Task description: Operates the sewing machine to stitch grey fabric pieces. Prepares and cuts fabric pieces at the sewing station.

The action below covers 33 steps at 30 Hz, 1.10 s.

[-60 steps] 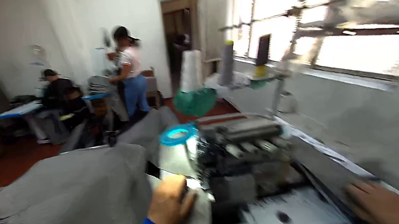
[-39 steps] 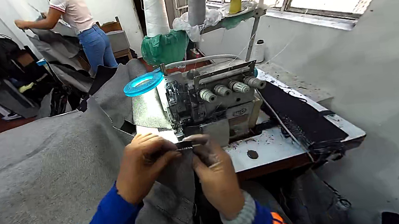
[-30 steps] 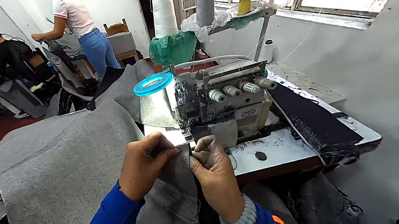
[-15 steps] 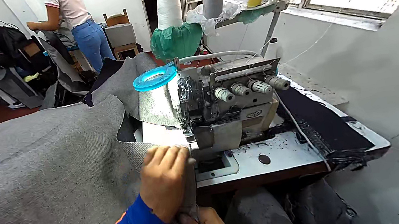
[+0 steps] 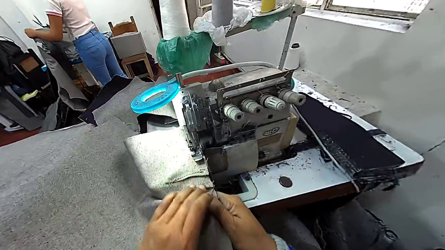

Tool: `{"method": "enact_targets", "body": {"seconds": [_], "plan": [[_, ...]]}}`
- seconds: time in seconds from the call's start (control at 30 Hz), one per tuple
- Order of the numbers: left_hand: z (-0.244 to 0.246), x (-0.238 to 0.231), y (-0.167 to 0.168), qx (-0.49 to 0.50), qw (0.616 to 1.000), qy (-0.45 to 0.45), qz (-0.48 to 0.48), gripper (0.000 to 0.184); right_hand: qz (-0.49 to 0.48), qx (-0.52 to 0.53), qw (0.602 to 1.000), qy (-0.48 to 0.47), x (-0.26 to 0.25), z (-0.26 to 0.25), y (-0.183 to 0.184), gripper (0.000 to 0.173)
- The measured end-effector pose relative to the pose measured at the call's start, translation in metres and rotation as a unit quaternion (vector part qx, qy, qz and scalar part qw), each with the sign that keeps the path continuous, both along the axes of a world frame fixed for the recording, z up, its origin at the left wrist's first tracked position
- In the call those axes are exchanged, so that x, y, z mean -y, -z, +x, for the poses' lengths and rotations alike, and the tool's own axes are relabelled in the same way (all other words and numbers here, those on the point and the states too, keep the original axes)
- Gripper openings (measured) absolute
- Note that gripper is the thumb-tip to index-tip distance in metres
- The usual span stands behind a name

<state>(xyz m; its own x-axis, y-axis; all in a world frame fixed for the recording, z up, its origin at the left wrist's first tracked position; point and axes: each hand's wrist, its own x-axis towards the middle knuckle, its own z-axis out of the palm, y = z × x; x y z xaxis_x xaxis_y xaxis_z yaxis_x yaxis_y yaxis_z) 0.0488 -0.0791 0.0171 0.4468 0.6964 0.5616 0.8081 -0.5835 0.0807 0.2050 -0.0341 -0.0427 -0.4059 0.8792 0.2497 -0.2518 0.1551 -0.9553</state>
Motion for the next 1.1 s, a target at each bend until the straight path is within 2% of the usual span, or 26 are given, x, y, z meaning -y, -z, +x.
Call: {"method": "enact_targets", "body": {"seconds": [0.13,0.17,0.27,0.3,0.47,0.57,0.67,0.77,0.83,0.9,0.97,1.03,1.1], "plan": [[-0.007,0.007,0.012,-0.072,0.996,0.005,0.042,0.095,0.021,0.004,1.0,0.018,-0.002,-0.003,-0.001,0.03],[-0.009,0.006,0.013,-0.087,0.995,0.011,0.04,0.09,0.029,0.009,0.999,0.028,-0.002,-0.004,-0.001,0.029],[-0.014,-0.004,0.016,-0.116,0.991,0.017,0.063,0.041,0.038,0.028,0.997,0.057,-0.003,-0.007,-0.002,0.028],[-0.016,-0.01,0.017,-0.115,0.99,0.017,0.083,0.034,0.036,0.037,0.997,0.064,-0.004,-0.01,-0.002,0.029],[-0.027,-0.039,0.007,-0.072,0.993,0.041,0.079,0.028,0.085,0.073,0.985,0.128,-0.016,-0.026,0.001,0.033],[-0.03,-0.052,0.007,-0.049,0.996,0.044,0.057,0.029,0.13,0.129,0.979,0.092,-0.011,-0.026,0.008,0.037],[-0.032,-0.06,0.016,-0.034,0.998,0.03,0.054,0.032,0.193,0.14,0.969,0.068,0.0,-0.03,0.032,0.039],[-0.037,-0.049,0.035,0.001,0.996,-0.033,0.081,0.032,0.279,0.193,0.921,0.192,-0.006,-0.023,0.051,0.037],[-0.051,-0.034,0.065,0.035,0.978,-0.172,0.109,0.037,0.354,0.241,0.861,0.274,-0.019,-0.008,0.067,0.039],[-0.07,-0.035,0.089,0.076,0.949,-0.305,0.024,0.063,0.418,0.314,0.786,0.329,-0.028,0.003,0.081,0.036],[-0.078,-0.059,0.086,0.112,0.918,-0.356,-0.135,0.07,0.436,0.406,0.723,0.349,-0.024,0.003,0.086,0.028],[-0.084,-0.094,0.088,0.105,0.894,-0.365,-0.237,0.069,0.403,0.463,0.721,0.324,-0.012,-0.004,0.079,0.023],[-0.093,-0.128,0.076,0.105,0.881,-0.333,-0.318,0.069,0.403,0.468,0.727,0.3,-0.013,-0.009,0.067,0.024]]}}
